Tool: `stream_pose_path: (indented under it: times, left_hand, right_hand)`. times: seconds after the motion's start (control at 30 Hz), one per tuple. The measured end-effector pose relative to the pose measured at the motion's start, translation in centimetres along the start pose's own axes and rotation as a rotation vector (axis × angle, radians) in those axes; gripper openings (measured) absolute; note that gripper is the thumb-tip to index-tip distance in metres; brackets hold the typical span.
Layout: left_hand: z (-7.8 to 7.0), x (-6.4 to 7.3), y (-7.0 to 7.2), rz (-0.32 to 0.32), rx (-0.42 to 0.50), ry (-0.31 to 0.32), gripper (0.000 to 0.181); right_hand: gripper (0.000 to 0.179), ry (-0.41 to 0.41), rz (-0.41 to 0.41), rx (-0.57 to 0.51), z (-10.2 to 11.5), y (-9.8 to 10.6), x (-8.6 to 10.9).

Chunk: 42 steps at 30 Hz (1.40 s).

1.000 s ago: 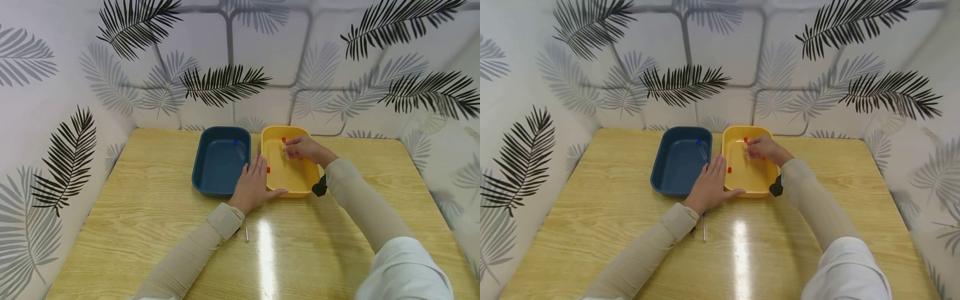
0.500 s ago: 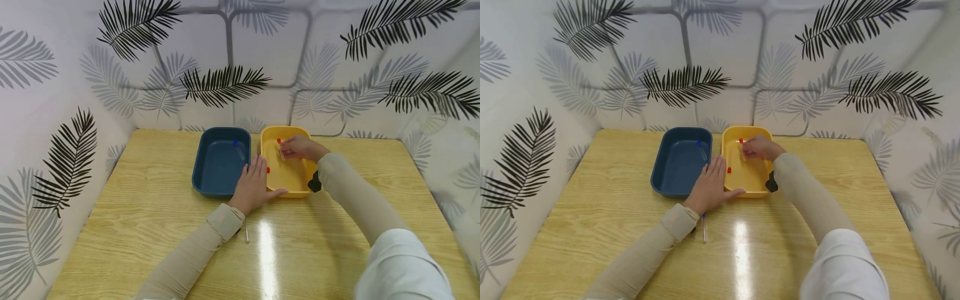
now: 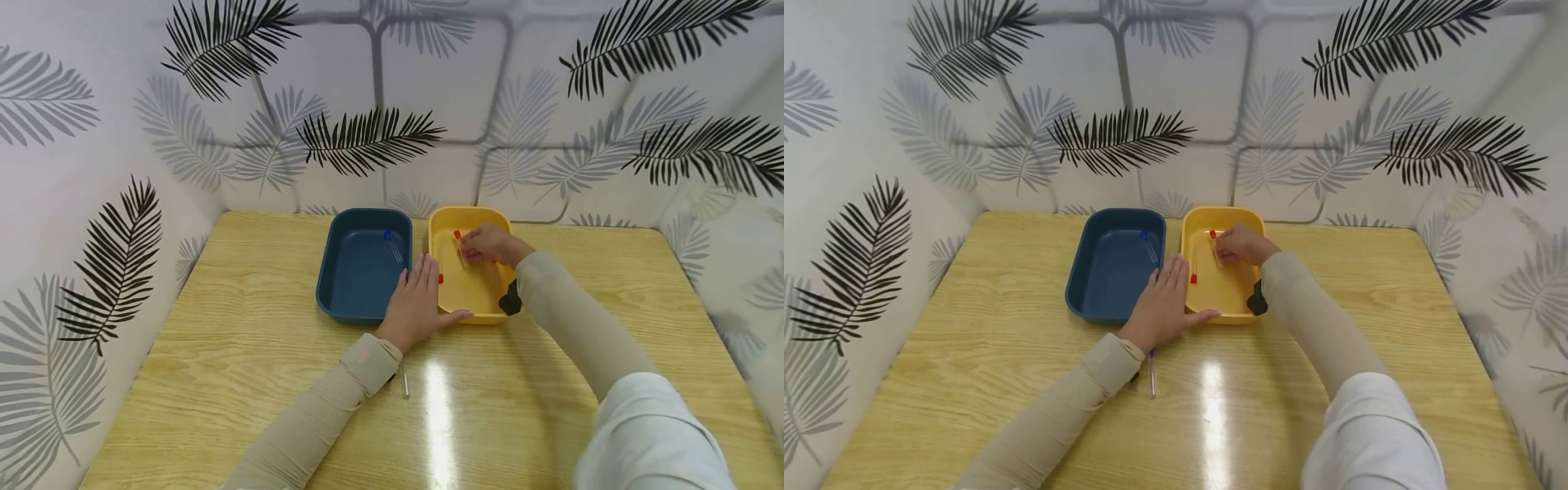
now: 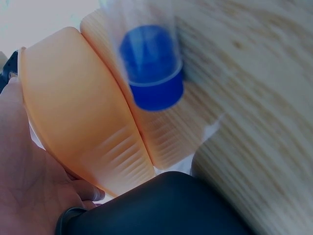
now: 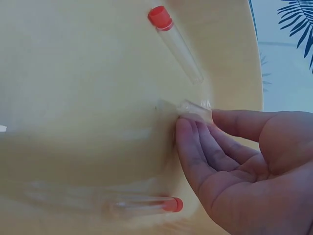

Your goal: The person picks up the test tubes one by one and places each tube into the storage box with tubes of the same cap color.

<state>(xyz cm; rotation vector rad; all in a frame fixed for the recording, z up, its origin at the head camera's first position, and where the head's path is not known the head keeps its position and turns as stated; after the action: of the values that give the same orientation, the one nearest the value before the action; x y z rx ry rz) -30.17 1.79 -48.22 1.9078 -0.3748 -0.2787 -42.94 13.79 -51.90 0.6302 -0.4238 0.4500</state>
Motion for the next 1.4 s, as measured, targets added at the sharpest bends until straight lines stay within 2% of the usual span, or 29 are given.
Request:
stream_pose_path:
  times: [0.2,0.5,1.4]
  left_hand:
    - [-0.04,-0.01,-0.04,0.0,-0.006,-0.002,0.115]
    - [-0.02,-0.12,-0.24,-0.017,-0.02,-0.01,0.115]
    - [0.01,0.0,-0.11,0.01,-0.003,0.002,0.115]
  right_hand:
    - [0.035,-0.005,0.0,0.017,-0.24,-0.13,-0.1]
    - [0.037,-0.005,0.021,-0.024,-0.45,-0.48,-0.3]
    - [0.036,-0.023,0.013,0.04,-0.2,-0.39,0.07]
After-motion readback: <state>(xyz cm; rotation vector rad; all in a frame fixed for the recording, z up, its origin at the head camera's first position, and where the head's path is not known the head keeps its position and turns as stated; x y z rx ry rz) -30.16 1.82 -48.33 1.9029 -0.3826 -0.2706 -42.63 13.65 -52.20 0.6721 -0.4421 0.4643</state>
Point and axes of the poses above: each hand's wrist, its own x-axis away from the middle knuckle, its own y-axis out of the back of the hand, z = x × y, the point moved 10 cm from there along -x, towards the middle knuckle, and after that the axes turned 11 degrees about x, right-handed, at the moved point
